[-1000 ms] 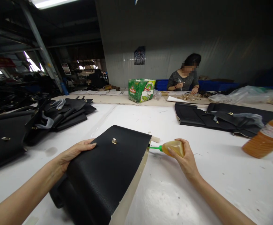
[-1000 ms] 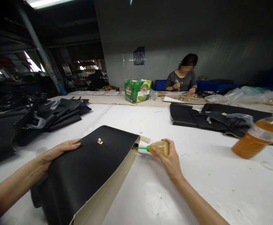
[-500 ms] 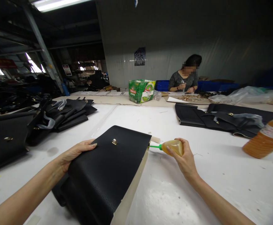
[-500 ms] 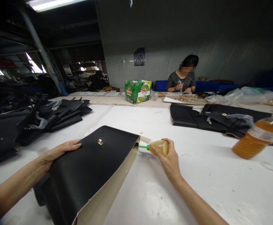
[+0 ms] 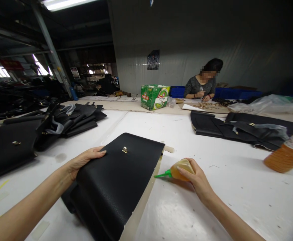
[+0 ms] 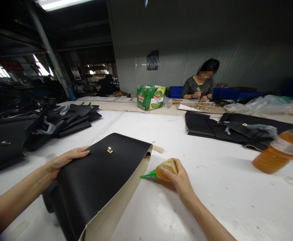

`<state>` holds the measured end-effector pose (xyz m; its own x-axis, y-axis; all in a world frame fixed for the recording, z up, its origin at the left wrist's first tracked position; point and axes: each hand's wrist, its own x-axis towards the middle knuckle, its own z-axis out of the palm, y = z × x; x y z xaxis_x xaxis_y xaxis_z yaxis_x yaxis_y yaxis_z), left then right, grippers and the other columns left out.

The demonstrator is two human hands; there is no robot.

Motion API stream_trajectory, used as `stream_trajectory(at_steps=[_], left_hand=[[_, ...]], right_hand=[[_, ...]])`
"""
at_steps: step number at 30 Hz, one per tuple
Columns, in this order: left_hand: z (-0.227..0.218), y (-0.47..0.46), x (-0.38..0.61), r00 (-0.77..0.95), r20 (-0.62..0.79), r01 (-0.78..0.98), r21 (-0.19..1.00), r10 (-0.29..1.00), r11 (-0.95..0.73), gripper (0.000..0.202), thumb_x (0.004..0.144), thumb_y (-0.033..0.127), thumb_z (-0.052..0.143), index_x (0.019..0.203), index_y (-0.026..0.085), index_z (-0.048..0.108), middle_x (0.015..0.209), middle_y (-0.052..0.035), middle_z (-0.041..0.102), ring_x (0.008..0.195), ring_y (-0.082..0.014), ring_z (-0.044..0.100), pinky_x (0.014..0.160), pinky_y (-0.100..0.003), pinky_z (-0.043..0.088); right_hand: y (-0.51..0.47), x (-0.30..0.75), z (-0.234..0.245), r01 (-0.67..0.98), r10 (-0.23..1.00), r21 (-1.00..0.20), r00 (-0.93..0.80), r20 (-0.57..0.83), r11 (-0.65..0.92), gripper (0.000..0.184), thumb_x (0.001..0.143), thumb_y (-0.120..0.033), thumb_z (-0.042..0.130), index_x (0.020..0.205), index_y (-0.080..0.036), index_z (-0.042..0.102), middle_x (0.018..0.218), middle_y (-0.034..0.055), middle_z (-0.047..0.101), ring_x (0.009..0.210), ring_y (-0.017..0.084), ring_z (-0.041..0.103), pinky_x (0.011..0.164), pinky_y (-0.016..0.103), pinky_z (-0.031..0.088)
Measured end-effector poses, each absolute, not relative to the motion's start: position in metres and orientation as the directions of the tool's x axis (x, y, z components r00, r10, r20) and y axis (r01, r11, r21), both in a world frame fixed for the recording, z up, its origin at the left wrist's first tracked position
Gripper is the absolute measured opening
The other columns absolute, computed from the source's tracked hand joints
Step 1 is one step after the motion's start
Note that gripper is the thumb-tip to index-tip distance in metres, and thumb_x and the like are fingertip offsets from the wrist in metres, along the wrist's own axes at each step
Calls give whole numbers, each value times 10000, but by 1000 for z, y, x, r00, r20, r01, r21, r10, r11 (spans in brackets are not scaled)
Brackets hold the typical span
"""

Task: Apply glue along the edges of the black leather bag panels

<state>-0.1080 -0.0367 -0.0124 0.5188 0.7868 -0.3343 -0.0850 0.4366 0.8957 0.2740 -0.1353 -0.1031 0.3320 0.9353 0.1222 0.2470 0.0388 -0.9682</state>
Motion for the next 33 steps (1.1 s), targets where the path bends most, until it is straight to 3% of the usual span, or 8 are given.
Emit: stream_trajectory(at_steps=[5,9,15,20,25,30,33], left_hand=[[-13,-40,-109,516,-325,-100,896,793,433,423,769,184,673,1187,127,635,1036,-167,726,841,-260,705,783,-339,540],[-12,-42,-111,519,-322,-105,895,792,433,408,765,181,677,1168,125,643,970,-155,740,837,-260,702,814,-348,528],[-9,-44,-111,508,-291,-110,912,811,396,360,762,177,682,1120,142,670,1028,-143,732,824,-249,702,766,-316,540],[-12,-45,-113,509,-283,-146,902,813,406,393,734,176,707,1122,125,669,991,-152,739,815,-266,708,775,-330,543],[-19,-43,-118,500,-256,-156,913,827,377,346,763,159,677,1108,135,673,1026,-135,733,810,-228,705,758,-300,544],[-20,-43,-120,543,-229,-183,907,808,380,343,776,160,660,1118,133,673,1039,-143,729,835,-238,700,781,-320,538],[-20,-43,-120,554,-207,-199,908,807,369,322,768,168,670,1088,147,691,1029,-128,734,823,-231,701,764,-300,538]], right_hand=[[-144,268,-103,235,912,-972,395,108,13,448,751,-551,695,1022,-250,501,904,8,594,829,259,571,704,330,460],[-160,258,-102,176,953,-984,300,49,-5,471,728,-560,701,1025,-257,498,867,-2,609,802,260,577,673,320,464],[-171,248,-105,218,911,-976,405,83,-8,462,752,-558,688,1044,-255,497,902,8,603,817,262,581,694,324,461],[-188,235,-105,154,965,-988,262,18,-23,451,767,-556,668,1040,-251,481,858,-1,604,778,252,582,664,306,467],[-197,227,-102,165,930,-985,368,17,-48,497,759,-558,678,1086,-255,458,899,4,600,817,253,581,690,303,466],[-208,213,-99,110,975,-993,221,-16,-41,504,745,-577,660,1063,-255,438,832,-4,603,746,243,574,657,300,461],[-211,207,-94,141,953,-989,302,-7,-52,501,742,-572,669,1068,-262,448,848,-11,603,771,235,574,675,287,455]])
